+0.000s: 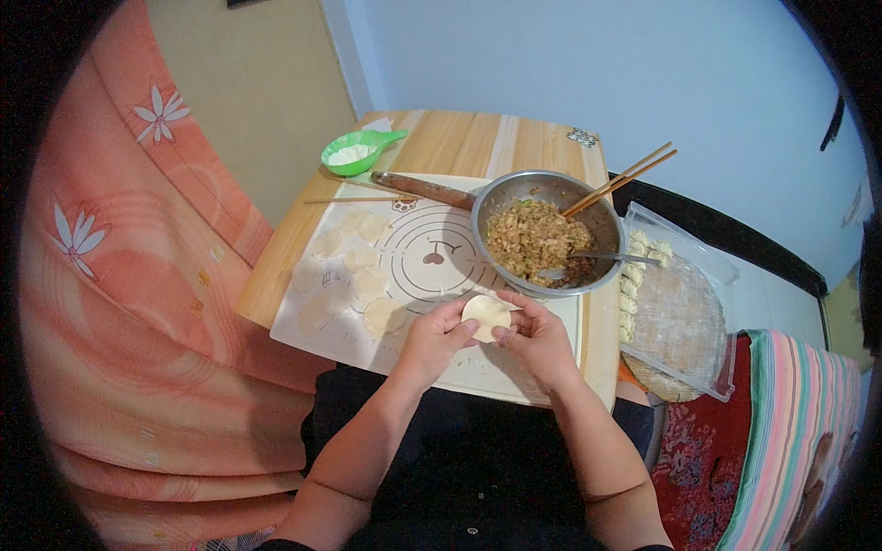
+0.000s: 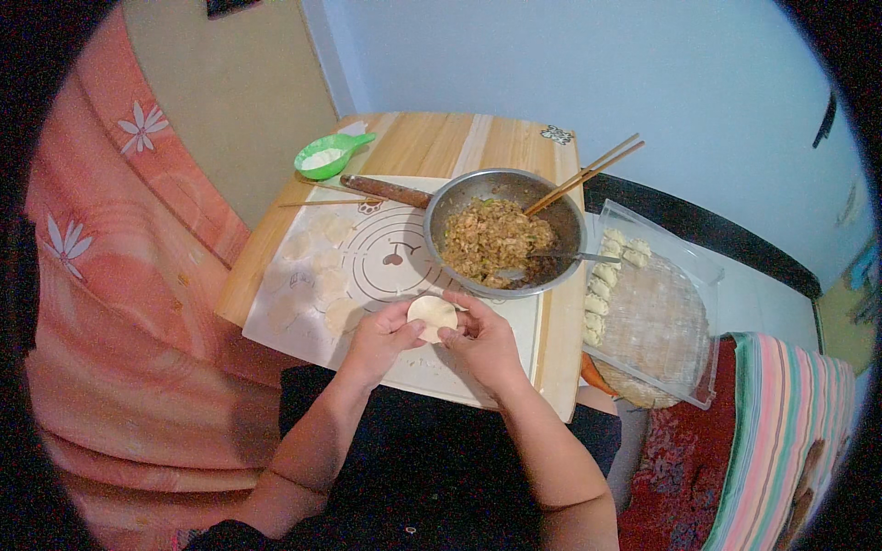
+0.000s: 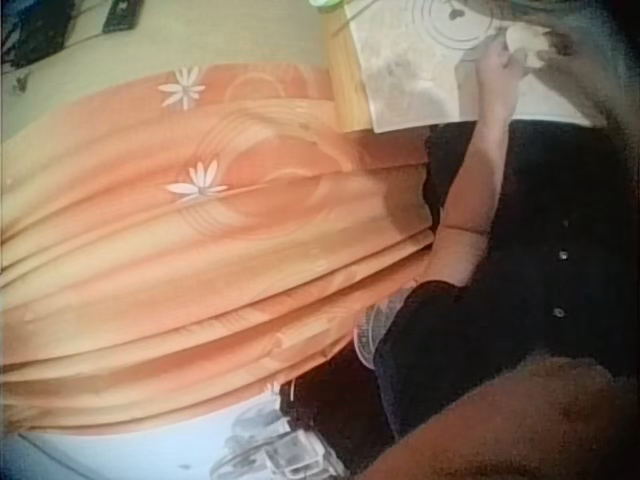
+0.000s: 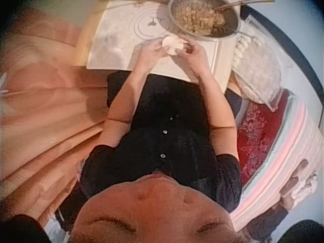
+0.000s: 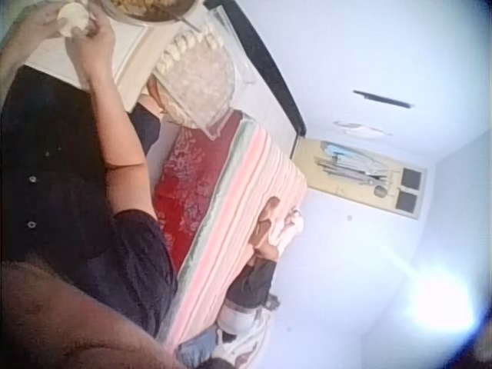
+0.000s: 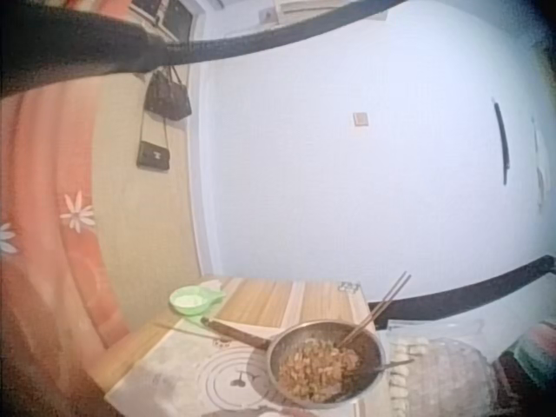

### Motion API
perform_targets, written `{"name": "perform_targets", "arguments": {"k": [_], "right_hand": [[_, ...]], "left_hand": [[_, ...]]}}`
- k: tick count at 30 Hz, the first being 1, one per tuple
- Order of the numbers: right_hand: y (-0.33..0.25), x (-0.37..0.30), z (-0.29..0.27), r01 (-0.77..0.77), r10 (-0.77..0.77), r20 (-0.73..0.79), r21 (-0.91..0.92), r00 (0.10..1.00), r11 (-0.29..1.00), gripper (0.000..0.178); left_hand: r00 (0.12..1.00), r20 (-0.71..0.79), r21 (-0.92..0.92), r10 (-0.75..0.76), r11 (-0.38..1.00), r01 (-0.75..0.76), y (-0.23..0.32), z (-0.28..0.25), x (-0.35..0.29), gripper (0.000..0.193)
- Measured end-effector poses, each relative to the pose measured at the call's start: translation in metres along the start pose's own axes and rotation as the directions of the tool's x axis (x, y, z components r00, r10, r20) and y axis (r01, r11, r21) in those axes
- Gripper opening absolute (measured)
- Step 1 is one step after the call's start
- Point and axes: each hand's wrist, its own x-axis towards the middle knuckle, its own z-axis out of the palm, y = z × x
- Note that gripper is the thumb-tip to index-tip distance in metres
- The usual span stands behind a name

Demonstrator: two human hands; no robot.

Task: The person is making dumplings by hand. They place a spoonful of filling onto a round dough wrapper, fold the wrapper over the filling, and pinch the edges to seal it. The finished dumplings are placed into a plastic container.

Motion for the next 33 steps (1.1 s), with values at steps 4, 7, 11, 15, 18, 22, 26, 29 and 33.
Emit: {"name": "perform_targets", "arguments": {"k": [4,7,11,15,18,22,26,29,33], "right_hand": [[0.007,0.001,-0.004,0.169,-0.180,-0.027,-0.233,0.983,0.958,0.050],[0.002,-0.006,-0.001,0.348,-0.463,0.022,-0.691,0.886,0.633,0.050],[-0.005,-0.015,0.011,0.488,-0.564,0.292,-0.841,0.772,0.232,0.053],[-0.016,-0.023,0.018,0.515,-0.648,0.255,-0.821,0.718,0.248,0.048],[-0.013,-0.023,0.000,0.438,-0.621,0.113,-0.806,0.775,0.399,0.038],[-0.017,-0.021,-0.016,0.247,-0.390,-0.123,-0.595,0.912,0.765,0.022],[-0.029,-0.023,-0.002,0.486,-0.617,0.194,-0.802,0.763,0.348,0.034],[-0.029,-0.023,0.007,0.570,-0.617,0.412,-0.818,0.671,0.074,0.047],[-0.012,-0.013,0.000,0.582,-0.632,0.479,-0.811,0.610,-0.053,0.042]], "left_hand": [[0.997,0.010,-0.039,0.081,0.996,-0.081,-0.009,-0.003,0.006,0.039],[0.999,0.036,-0.221,0.003,0.975,0.005,-0.011,-0.004,0.002,0.040],[0.961,0.273,-0.683,0.040,0.711,0.164,-0.013,0.005,0.000,0.043],[0.984,0.177,-0.646,0.025,0.757,0.097,-0.026,-0.007,0.005,0.038],[0.993,0.079,-0.531,-0.083,0.840,0.112,-0.009,-0.004,0.004,0.034],[0.995,0.022,-0.406,-0.099,0.908,0.099,-0.005,-0.005,0.006,0.032],[0.987,0.073,-0.394,-0.145,0.905,0.162,-0.001,-0.002,0.004,0.032],[0.973,0.161,-0.402,-0.165,0.889,0.217,0.000,0.001,0.000,0.033],[0.963,0.235,-0.420,-0.134,0.879,0.225,-0.001,0.003,-0.005,0.037]]}}
